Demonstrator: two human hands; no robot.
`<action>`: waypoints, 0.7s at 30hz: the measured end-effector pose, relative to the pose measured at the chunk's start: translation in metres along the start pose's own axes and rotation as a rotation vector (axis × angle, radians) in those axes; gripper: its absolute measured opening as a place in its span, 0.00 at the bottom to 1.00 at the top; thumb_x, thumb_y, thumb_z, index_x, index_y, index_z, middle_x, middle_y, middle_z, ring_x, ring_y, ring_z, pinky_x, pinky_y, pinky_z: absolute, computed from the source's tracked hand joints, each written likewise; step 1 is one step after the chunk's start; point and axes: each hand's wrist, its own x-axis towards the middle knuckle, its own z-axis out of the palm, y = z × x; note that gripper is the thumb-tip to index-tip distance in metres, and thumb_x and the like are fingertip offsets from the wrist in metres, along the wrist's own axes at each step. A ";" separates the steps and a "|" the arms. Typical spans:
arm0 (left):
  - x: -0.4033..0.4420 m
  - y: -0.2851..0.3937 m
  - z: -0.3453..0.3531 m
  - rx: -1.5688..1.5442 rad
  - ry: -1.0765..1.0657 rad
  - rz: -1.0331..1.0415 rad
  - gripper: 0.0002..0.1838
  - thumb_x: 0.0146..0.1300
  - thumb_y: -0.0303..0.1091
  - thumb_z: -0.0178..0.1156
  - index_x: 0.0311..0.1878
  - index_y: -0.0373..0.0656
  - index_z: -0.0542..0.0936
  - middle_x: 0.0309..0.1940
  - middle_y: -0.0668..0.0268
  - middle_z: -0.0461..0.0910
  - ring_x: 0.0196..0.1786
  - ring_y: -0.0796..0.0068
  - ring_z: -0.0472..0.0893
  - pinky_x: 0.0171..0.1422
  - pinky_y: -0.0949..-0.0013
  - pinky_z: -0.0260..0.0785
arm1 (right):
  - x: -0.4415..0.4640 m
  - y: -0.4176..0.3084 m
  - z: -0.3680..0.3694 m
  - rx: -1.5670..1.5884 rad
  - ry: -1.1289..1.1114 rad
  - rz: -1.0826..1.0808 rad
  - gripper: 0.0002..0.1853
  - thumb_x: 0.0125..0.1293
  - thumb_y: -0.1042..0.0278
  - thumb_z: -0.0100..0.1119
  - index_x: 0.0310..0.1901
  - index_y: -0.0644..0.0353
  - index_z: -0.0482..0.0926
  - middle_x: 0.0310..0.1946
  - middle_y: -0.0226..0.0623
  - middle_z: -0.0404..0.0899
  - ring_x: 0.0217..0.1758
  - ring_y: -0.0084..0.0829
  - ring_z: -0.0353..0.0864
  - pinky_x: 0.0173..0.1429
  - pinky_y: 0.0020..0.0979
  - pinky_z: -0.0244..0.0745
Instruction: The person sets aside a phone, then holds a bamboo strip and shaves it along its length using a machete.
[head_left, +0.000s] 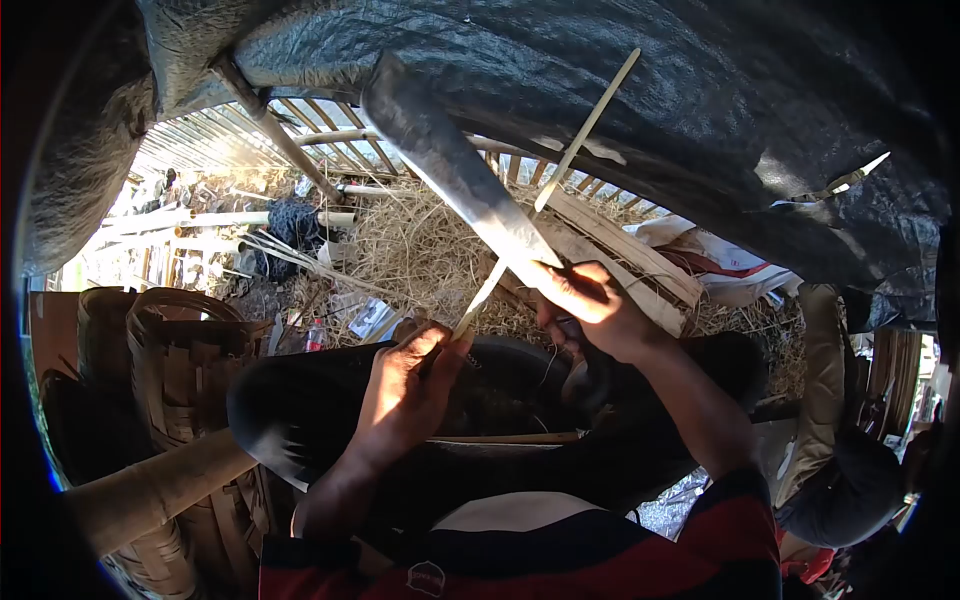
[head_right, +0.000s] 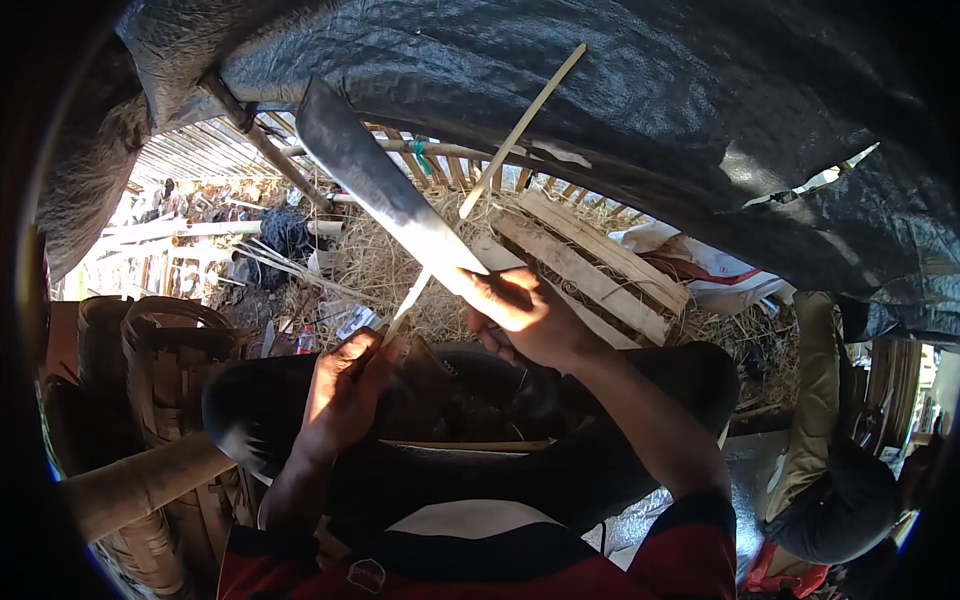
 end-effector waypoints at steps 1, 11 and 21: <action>0.000 -0.001 -0.001 0.043 0.010 -0.020 0.06 0.67 0.30 0.58 0.38 0.38 0.78 0.21 0.67 0.72 0.27 0.86 0.66 0.31 0.76 0.62 | -0.001 -0.004 0.001 -0.050 -0.037 0.043 0.21 0.73 0.53 0.47 0.31 0.64 0.76 0.20 0.33 0.74 0.20 0.21 0.72 0.23 0.24 0.68; 0.004 0.000 0.004 -0.023 0.035 -0.022 0.05 0.67 0.28 0.57 0.37 0.37 0.78 0.21 0.69 0.70 0.28 0.87 0.66 0.32 0.76 0.61 | -0.001 -0.004 0.008 -0.151 -0.011 0.009 0.18 0.72 0.55 0.51 0.35 0.64 0.78 0.19 0.32 0.75 0.19 0.20 0.73 0.21 0.24 0.67; 0.004 -0.001 0.000 -0.127 -0.034 -0.056 0.10 0.70 0.35 0.56 0.33 0.40 0.76 0.23 0.77 0.65 0.28 0.90 0.62 0.31 0.79 0.57 | -0.002 -0.006 0.012 -0.185 -0.014 0.030 0.20 0.71 0.54 0.52 0.29 0.65 0.77 0.17 0.32 0.74 0.16 0.19 0.71 0.20 0.23 0.65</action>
